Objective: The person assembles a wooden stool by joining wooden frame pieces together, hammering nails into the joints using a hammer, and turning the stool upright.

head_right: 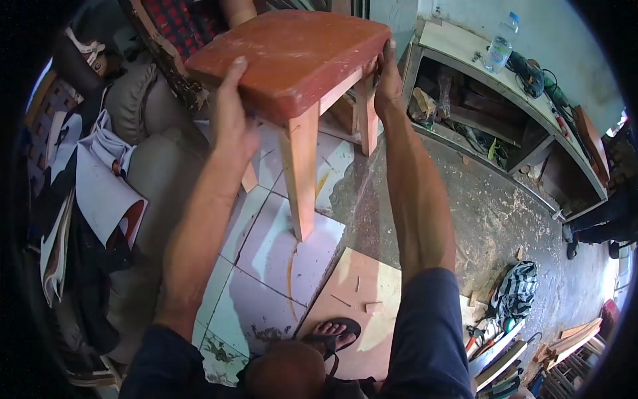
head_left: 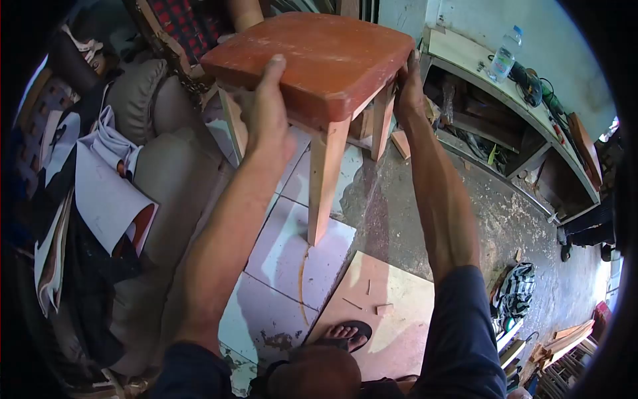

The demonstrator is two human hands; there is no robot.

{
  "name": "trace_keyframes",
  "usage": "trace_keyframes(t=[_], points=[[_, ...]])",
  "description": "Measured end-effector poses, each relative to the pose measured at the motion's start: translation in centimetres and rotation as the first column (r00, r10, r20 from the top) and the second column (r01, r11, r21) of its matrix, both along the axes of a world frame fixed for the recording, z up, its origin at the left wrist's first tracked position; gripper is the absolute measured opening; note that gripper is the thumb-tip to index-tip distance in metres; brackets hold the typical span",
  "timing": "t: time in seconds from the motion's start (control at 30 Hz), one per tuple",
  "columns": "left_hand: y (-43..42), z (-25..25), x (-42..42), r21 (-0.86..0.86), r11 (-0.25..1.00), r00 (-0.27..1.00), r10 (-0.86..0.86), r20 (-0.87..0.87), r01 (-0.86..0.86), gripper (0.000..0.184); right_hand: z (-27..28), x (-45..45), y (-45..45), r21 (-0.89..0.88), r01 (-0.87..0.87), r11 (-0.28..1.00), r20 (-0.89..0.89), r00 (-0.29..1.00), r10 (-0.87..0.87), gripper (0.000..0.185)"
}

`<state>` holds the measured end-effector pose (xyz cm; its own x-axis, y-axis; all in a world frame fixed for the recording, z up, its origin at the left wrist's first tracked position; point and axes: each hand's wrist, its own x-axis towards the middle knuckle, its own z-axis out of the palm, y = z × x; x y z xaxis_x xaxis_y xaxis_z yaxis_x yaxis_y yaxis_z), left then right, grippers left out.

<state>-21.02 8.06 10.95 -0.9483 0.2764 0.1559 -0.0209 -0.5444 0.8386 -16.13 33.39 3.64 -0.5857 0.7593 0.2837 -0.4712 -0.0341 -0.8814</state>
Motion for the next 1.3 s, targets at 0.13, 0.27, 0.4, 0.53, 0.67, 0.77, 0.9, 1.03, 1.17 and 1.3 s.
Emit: trace_keyframes(t=[0.13,0.27,0.4,0.53,0.67,0.77,0.9,1.03,1.17,1.3], points=[[3.8,0.8,-0.7,0.056,0.998,0.997,0.032,0.065,-0.036,0.057,-0.2,-2.3,2.8,-0.006,-0.057,0.998,-0.004,0.998,0.057,0.086],[5.4,0.8,-2.1,0.056,0.997,0.993,0.043,0.107,-0.049,0.055,0.6,-4.4,3.5,-0.072,-0.015,0.997,0.012,1.0,0.016,0.09],[6.1,0.7,-2.7,0.043,0.999,0.999,-0.014,0.05,0.011,0.062,2.7,-1.3,1.0,0.08,0.149,0.986,0.338,0.926,-0.168,0.089],[5.2,1.2,-2.3,-0.009,0.989,0.989,-0.147,0.011,0.148,0.072,-1.8,5.0,-2.4,0.409,0.229,0.884,0.345,0.857,-0.382,0.059],[2.3,0.1,-6.7,-0.192,0.973,0.983,-0.154,-0.105,0.132,0.077,-9.5,18.5,-11.9,0.163,0.063,0.985,0.605,0.782,-0.15,0.048],[1.6,6.3,-2.6,-0.263,0.956,0.971,0.069,-0.229,-0.13,0.054,-14.0,26.9,-21.2,-0.142,0.277,0.95,0.771,0.634,-0.069,0.041],[5.5,11.5,-9.3,-0.535,0.843,0.495,-0.441,-0.748,-0.057,0.071,-19.3,29.2,-27.5,-0.375,0.216,0.901,0.737,0.659,0.149,0.032],[9.4,9.3,-5.6,-0.937,0.25,0.473,-0.813,-0.339,-0.242,0.075,-14.6,27.2,-26.7,-0.284,-0.107,0.953,0.615,0.742,0.267,0.03],[8.7,9.2,-6.6,-0.965,0.168,0.541,-0.802,-0.252,-0.2,0.077,-14.5,28.6,-26.0,-0.383,-0.046,0.923,0.625,0.723,0.295,0.029],[9.2,8.8,-7.6,-0.946,0.187,0.547,-0.779,-0.307,-0.264,0.079,-16.6,30.9,-26.5,-0.348,0.035,0.937,0.707,0.666,0.238,0.03]])
